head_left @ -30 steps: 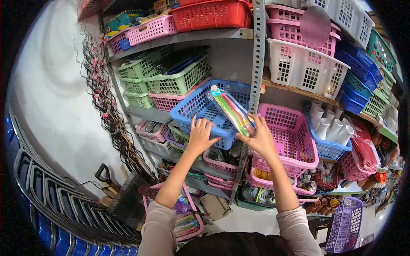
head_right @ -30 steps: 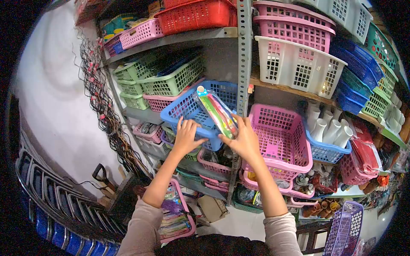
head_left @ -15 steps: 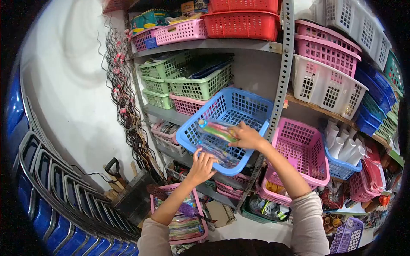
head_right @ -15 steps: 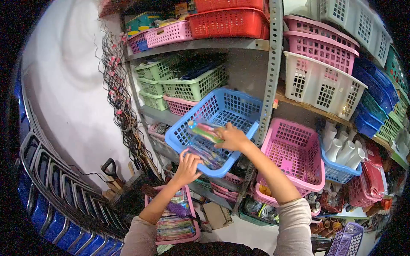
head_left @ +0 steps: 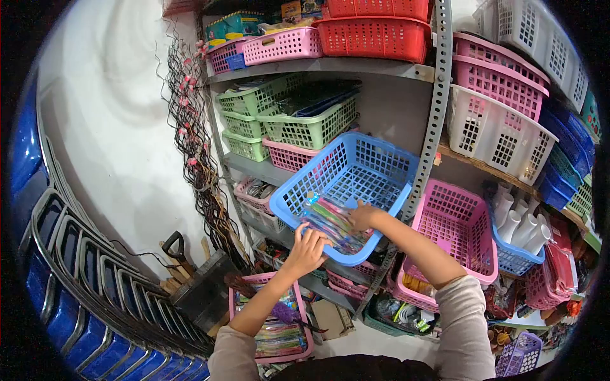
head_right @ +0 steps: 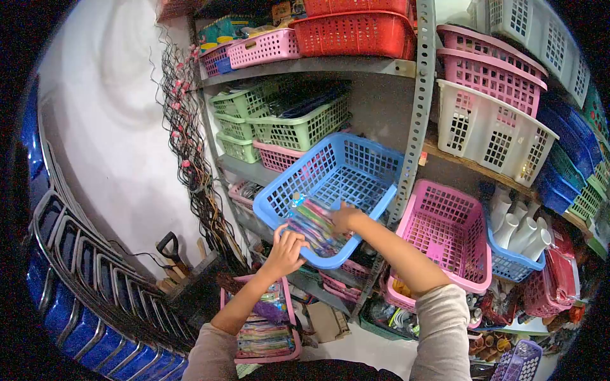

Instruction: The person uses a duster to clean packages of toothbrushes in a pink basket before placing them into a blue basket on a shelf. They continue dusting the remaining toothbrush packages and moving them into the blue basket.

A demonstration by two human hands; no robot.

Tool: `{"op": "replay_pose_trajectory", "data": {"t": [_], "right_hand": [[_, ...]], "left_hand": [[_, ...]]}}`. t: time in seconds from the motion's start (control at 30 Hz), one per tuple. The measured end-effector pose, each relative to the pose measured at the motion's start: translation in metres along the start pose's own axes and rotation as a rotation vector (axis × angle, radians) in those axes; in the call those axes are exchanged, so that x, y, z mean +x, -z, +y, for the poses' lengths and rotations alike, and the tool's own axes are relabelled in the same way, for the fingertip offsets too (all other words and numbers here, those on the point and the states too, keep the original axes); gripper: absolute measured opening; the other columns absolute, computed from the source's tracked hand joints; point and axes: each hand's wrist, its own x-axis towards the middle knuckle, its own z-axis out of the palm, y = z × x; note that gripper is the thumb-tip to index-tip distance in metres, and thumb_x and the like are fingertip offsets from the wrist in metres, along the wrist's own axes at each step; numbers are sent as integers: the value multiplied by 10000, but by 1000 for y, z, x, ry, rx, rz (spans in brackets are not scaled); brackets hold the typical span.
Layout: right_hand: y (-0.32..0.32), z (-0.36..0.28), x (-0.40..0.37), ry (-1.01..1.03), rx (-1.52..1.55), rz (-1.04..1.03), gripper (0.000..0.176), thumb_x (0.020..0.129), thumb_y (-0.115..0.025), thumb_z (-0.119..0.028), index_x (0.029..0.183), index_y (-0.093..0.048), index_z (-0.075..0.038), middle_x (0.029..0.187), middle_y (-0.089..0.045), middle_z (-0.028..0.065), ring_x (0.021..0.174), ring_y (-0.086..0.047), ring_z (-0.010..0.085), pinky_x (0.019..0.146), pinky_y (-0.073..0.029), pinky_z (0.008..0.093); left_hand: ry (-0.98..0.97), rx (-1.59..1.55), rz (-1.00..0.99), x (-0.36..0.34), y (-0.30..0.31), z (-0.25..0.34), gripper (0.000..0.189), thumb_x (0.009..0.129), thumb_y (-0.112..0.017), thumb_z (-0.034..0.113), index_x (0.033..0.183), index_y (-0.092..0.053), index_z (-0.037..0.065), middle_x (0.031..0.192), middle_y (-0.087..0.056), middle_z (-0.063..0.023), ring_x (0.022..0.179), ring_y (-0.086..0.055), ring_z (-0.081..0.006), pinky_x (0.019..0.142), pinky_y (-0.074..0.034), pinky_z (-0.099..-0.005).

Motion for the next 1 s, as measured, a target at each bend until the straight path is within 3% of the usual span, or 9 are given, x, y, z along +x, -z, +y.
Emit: {"op": "replay_pose_trajectory", "data": {"t": [0.13,0.23,0.27,0.3,0.37,0.47,0.7,0.9,1.0], "right_hand": [[8,-9,-37,108,104,285,557,779,-609,-444,1159,-538,-43,1228,-455,257,1044,-522,424,860,-442,491],[20,-48,-100,233,280,580,417,885,-459,-406,916,-624,-24,874,-616,202,804,-610,373,714,-495,446],[18,-52,-114,292,255,562,455,887,-450,-427,916,-609,-2,885,-617,218,814,-609,378,706,-496,448],[17,-59,-130,252,266,468,462,873,-476,-428,972,-579,12,934,-618,213,855,-605,366,791,-476,450],[-7,-55,-136,328,-49,886,376,881,-491,-360,1042,-544,-24,1004,-597,171,1022,-544,353,923,-397,455],[-13,-35,-127,204,-66,852,327,860,-526,-267,1091,-515,-36,1065,-583,168,1066,-521,330,973,-351,461],[-17,13,-96,47,44,953,274,841,-505,-151,1083,-525,-23,1054,-571,174,1038,-526,322,977,-346,472],[-19,38,-82,-104,43,931,385,826,-499,-112,1195,-490,-2,1097,-553,174,1188,-433,370,1001,-324,469],[-23,37,-79,-199,-9,979,522,815,-475,-93,1316,-366,6,1207,-475,209,1222,-377,406,1005,-306,488]], "left_hand": [[-19,4,32,6,0,-3,431,558,-736,143,922,-517,72,934,-469,-73,931,-474,-251,961,-280,-524],[-37,35,34,18,2,-8,431,554,-719,151,922,-513,68,946,-476,-78,938,-476,-251,940,-290,-508],[-7,45,13,25,7,-8,379,581,-684,119,923,-528,74,922,-471,-62,928,-473,-228,919,-313,-469],[-11,40,12,31,8,-9,379,581,-684,119,923,-528,74,922,-471,-62,928,-473,-228,919,-313,-469],[-19,49,-6,45,8,-13,371,589,-658,116,933,-525,69,927,-472,-69,931,-474,-237,919,-307,-455],[-21,53,-23,64,-5,-15,426,580,-685,132,961,-503,68,962,-468,-83,971,-466,-253,916,-301,-452],[-20,19,-11,116,-43,-14,494,594,-748,163,1003,-486,68,979,-466,-83,997,-460,-258,927,-289,-454],[9,35,65,144,-68,-9,430,641,-732,183,993,-513,67,963,-479,-77,968,-469,-261,972,-273,-487],[43,-5,27,148,-76,-8,473,662,-711,162,1068,-493,60,1104,-466,-102,1148,-397,-281,1046,-170,-542]]}}
